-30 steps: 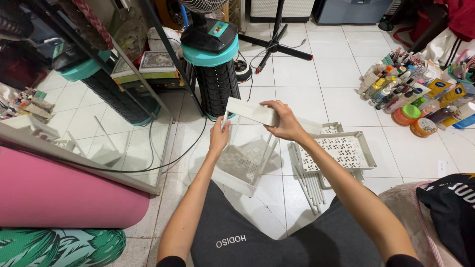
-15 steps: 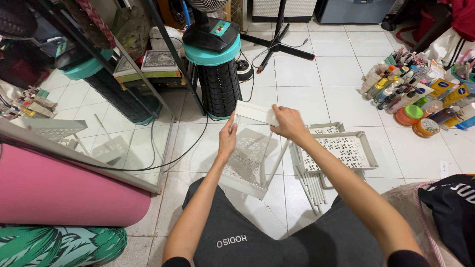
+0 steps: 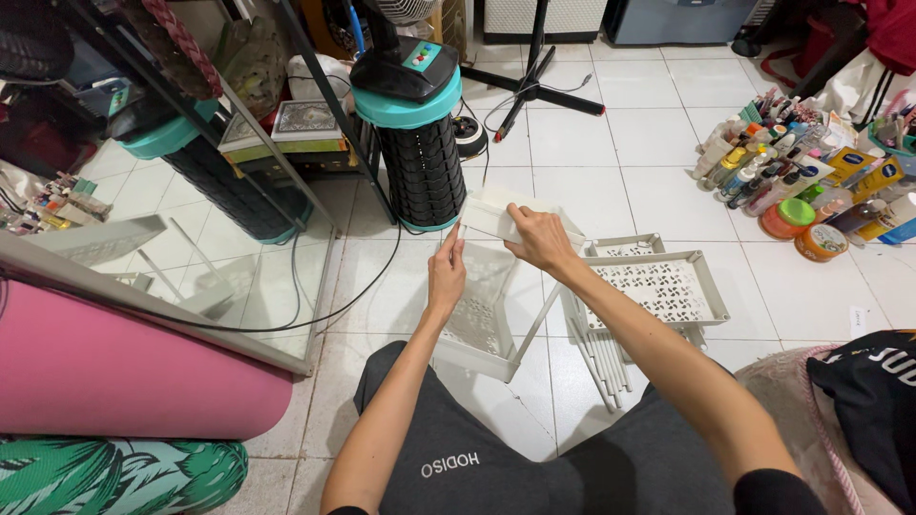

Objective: The person assembles a white plastic shelving unit by inserting vertical poles into the trays and stacking them. They handle multiple trays and poles, arranging them on the floor and connecting them to form a multi-tiered structure.

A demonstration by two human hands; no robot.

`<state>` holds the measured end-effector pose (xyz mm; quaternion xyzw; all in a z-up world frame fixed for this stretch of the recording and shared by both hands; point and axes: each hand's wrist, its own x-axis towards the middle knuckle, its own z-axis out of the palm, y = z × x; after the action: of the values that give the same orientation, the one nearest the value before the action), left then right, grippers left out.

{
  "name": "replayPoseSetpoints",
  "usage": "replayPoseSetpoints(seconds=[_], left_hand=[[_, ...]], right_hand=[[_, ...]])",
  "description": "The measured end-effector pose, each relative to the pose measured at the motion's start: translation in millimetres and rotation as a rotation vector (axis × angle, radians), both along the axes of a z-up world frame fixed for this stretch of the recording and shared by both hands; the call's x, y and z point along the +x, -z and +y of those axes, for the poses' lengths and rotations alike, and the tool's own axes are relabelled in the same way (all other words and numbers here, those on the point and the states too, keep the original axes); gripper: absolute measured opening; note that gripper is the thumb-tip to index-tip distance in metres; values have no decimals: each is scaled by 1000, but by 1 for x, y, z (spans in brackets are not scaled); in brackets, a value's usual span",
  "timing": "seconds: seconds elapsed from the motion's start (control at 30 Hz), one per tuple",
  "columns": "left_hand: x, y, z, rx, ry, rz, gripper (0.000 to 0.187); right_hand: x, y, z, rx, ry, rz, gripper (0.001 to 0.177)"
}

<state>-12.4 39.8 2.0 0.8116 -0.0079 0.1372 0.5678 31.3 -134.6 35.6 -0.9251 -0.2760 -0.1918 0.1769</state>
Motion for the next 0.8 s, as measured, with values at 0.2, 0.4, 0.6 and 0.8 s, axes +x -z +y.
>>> replayPoseSetpoints(seconds=[0.2, 0.4, 0.6, 0.8], left_hand=[[4, 9, -4, -71, 56, -65, 36], [-2, 4, -8, 11, 49, -66, 38], [-14, -3, -13, -19, 38, 86, 36], [-17, -4, -27, -25, 53, -8, 37]], right_hand=[[-2, 0, -8, 21, -6, -85, 44], [-2, 3, -10, 11, 30, -13, 44], [-4, -3, 12, -114, 47, 41, 49], [0, -6, 14, -35, -62, -6, 51]])
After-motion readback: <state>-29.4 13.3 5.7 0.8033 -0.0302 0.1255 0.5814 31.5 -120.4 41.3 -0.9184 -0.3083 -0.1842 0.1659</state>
